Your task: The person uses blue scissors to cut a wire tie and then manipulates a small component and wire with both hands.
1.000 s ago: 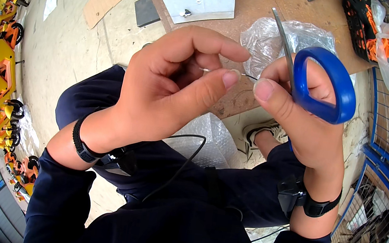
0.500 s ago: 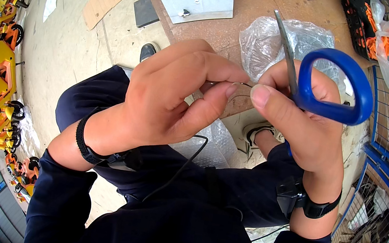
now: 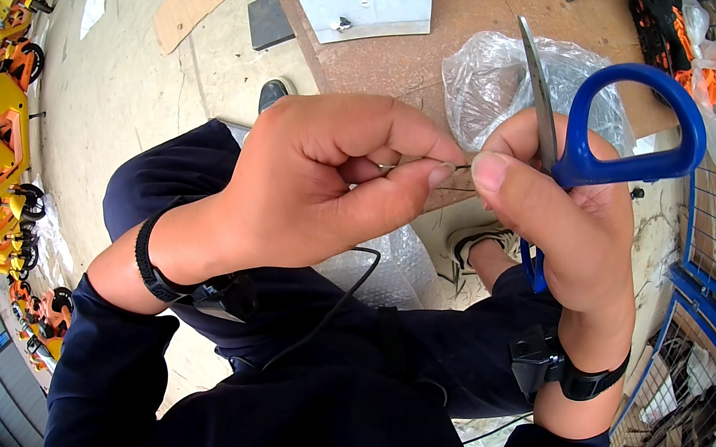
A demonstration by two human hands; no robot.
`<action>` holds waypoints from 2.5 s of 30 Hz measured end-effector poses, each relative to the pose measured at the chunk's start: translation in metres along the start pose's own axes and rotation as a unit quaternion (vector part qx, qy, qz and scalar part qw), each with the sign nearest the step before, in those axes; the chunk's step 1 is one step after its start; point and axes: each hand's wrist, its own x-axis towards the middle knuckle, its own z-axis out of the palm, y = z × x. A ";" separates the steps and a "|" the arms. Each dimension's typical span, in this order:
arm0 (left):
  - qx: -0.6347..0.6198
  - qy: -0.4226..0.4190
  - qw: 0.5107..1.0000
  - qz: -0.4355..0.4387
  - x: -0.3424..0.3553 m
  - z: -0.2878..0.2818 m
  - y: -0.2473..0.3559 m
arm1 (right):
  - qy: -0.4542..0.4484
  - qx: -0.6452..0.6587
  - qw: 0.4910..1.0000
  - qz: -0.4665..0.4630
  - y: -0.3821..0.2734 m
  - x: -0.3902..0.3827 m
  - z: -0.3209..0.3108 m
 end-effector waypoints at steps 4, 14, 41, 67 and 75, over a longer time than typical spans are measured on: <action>-0.123 -0.016 0.989 -0.085 -0.001 0.001 0.006 | 0.000 -0.006 1.000 -0.008 0.000 0.000 0.001; -0.181 -0.075 0.973 -0.124 0.003 -0.004 -0.002 | 0.000 0.011 1.000 -0.013 0.002 0.001 -0.006; -0.055 -0.065 0.991 -0.101 0.002 -0.001 0.012 | -0.031 -0.023 0.999 0.003 -0.003 -0.001 -0.004; -0.139 -0.042 0.976 -0.162 0.003 -0.001 0.003 | -0.038 0.017 0.999 0.010 0.006 0.006 -0.004; -0.212 -0.014 0.955 -0.207 0.002 0.002 -0.002 | -0.049 -0.029 0.998 -0.007 0.006 0.010 -0.015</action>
